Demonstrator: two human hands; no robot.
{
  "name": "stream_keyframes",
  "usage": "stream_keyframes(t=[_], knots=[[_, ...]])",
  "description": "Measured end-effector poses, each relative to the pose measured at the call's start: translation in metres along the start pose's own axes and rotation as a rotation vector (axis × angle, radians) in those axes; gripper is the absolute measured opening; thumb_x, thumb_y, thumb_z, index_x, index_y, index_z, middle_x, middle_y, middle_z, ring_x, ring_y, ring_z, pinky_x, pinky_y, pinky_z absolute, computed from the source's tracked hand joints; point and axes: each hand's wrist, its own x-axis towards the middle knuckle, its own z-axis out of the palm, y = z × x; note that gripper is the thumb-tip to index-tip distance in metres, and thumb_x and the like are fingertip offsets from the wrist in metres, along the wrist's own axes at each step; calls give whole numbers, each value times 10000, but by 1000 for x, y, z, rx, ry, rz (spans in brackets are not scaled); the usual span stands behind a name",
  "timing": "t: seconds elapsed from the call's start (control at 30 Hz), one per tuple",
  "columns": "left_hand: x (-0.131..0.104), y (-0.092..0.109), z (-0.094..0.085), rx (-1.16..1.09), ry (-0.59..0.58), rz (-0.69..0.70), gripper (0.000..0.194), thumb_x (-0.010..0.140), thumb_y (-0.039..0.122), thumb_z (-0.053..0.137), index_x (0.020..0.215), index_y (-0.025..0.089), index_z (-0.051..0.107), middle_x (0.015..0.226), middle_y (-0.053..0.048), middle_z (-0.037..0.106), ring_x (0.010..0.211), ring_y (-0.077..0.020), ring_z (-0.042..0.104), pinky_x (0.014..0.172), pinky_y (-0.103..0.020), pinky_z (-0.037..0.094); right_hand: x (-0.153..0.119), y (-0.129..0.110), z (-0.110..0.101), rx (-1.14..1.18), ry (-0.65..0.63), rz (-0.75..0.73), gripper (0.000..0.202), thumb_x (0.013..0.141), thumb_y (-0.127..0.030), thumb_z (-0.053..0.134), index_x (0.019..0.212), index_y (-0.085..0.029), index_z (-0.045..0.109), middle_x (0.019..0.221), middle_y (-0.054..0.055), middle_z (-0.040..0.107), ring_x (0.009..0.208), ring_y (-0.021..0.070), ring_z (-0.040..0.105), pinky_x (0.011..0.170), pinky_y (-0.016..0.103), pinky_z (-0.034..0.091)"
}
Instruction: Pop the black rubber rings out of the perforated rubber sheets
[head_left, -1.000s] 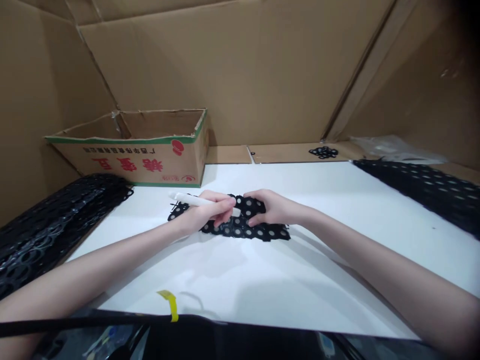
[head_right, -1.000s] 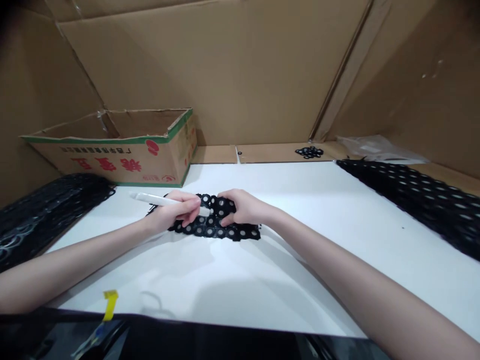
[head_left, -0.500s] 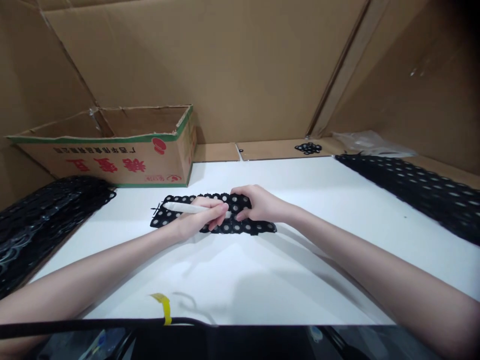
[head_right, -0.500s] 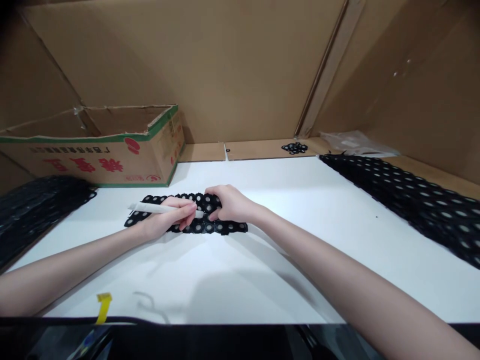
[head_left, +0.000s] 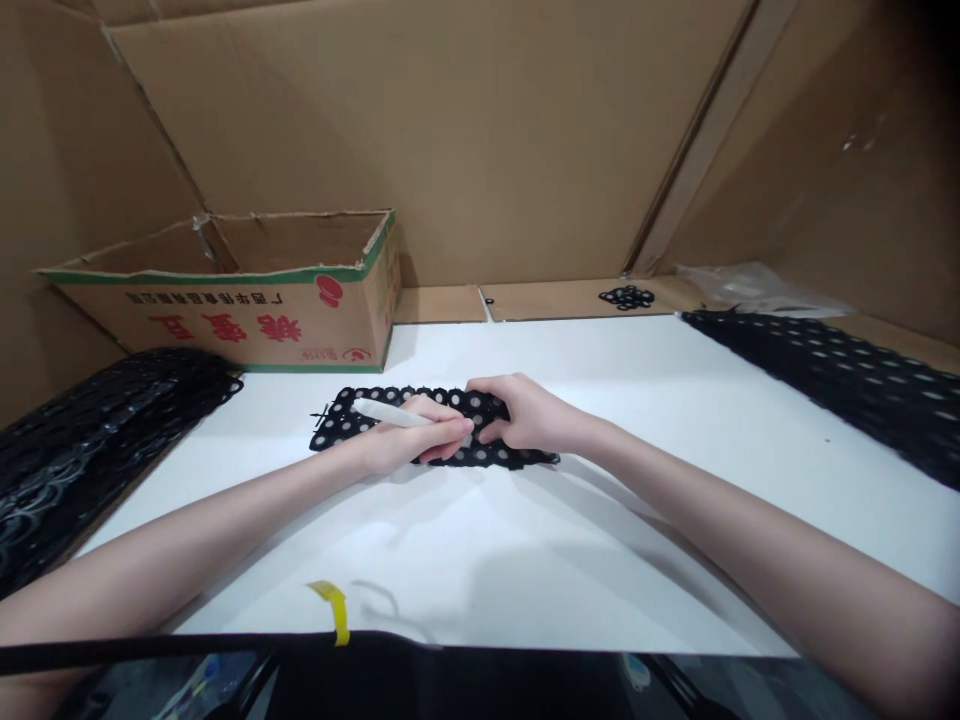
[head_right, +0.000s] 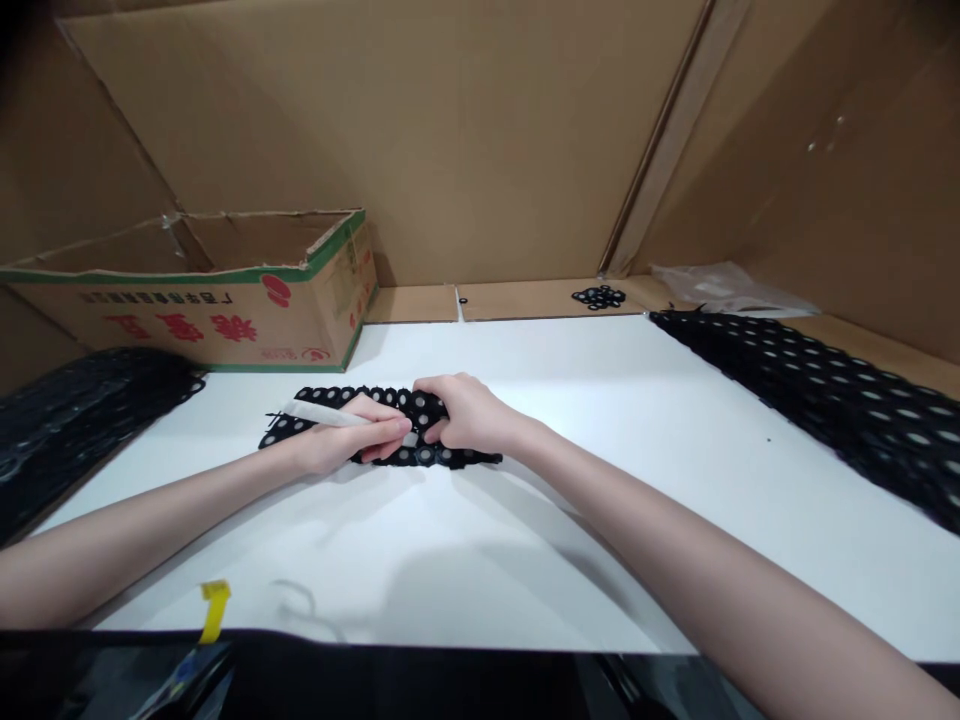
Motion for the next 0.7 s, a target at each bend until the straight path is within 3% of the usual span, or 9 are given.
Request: stream_keyframes(t=[0.17,0.27,0.7], knots=[[-3,1,3,17,64,19,435,932,381,435,576,136,490,509,27,427,526,-88,400,541,-227,299,-4,-2,-7,35,-115,-52,244,689,-278,674,800,-200,472,689,-29,512,645,136,459,582,242,334],[-5,0,3,36,76,40,427,935,389,428,599,137,503,543,21,458,545,-92,417,552,-225,311,-6,-5,-10,12,-138,-34,396,611,-379,759,823,-204,474,716,-26,528,657,145,466,582,249,339],[-12,-1,5,-69,154,22,475,901,448,461,545,135,488,495,11,452,496,-86,383,502,-227,290,-7,-6,-9,136,-126,-16,423,571,-335,768,892,-204,525,872,-4,593,821,194,550,699,281,428]])
